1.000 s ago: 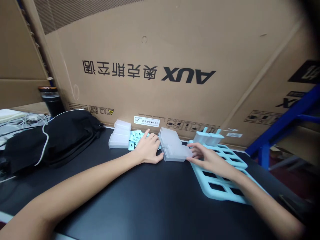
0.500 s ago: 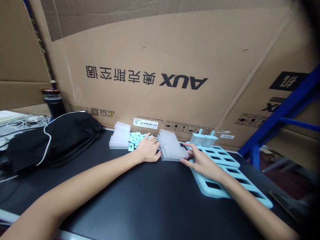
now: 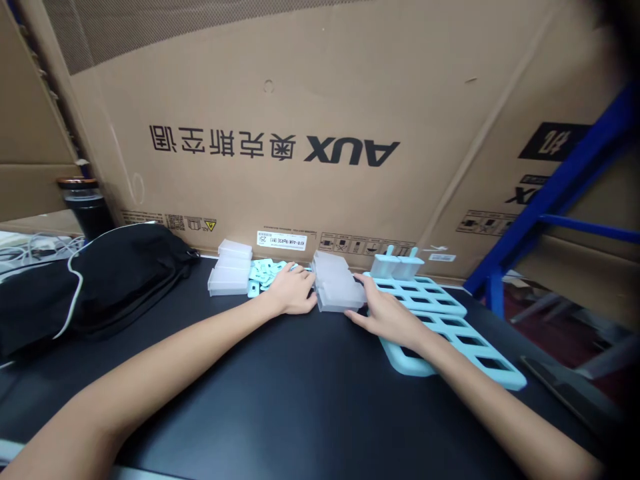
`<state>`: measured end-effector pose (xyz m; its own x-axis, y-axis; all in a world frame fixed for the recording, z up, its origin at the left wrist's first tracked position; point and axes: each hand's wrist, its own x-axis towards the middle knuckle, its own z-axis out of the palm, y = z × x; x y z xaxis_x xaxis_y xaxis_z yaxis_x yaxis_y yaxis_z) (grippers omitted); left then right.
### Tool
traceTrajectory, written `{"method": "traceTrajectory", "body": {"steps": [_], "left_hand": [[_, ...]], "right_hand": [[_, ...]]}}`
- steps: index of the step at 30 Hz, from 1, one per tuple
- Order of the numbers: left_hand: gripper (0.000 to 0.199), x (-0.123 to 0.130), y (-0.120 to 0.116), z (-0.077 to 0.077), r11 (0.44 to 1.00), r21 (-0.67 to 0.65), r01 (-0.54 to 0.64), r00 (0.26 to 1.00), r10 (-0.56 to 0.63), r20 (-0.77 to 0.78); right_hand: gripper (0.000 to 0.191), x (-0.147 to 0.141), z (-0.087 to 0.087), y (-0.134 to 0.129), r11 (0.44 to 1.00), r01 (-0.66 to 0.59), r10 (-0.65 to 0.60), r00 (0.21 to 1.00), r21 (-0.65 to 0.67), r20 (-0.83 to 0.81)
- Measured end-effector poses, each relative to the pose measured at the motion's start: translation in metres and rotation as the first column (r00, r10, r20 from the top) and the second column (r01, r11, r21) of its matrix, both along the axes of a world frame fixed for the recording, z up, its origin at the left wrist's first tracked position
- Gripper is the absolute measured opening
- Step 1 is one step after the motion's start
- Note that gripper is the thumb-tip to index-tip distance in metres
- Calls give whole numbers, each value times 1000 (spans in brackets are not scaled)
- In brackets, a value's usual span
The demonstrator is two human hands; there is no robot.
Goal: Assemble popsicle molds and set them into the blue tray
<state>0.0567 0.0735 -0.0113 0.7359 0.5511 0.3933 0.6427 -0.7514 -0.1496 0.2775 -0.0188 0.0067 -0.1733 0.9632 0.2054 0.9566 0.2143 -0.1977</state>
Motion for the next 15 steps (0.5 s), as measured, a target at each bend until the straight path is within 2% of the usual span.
{"method": "traceTrajectory", "body": {"steps": [3,5,6,8,10,11,15], "left_hand": [[34,1,-2,-1,1000,4,-31,1000,31,6],[35,0,-4,-2,998,-4,-57,998,57,18],[35,0,-5,-2,997,-6,-72,997,72,26],[37,-1,-5,-4,995,-7,-99,994,100,41],[40,-1,-5,-5,993,-6,-119,991,119,59],[42,-2,-4,-6,992,-10,-126,990,126,66],[45,-1,-2,-8,988,-57,-144,987,147,60]], "right_hand": [[82,2,8,-3,999,11,-11,1000,44,-1],[72,13,15,1,985,102,-88,991,137,-105],[65,23,18,5,961,189,-154,972,203,-175],[54,50,22,17,855,399,-306,903,330,-300],[54,80,21,34,765,521,-415,848,379,-329],[56,94,19,43,758,546,-458,835,357,-304],[50,129,6,68,814,571,-544,814,107,-203]]}}
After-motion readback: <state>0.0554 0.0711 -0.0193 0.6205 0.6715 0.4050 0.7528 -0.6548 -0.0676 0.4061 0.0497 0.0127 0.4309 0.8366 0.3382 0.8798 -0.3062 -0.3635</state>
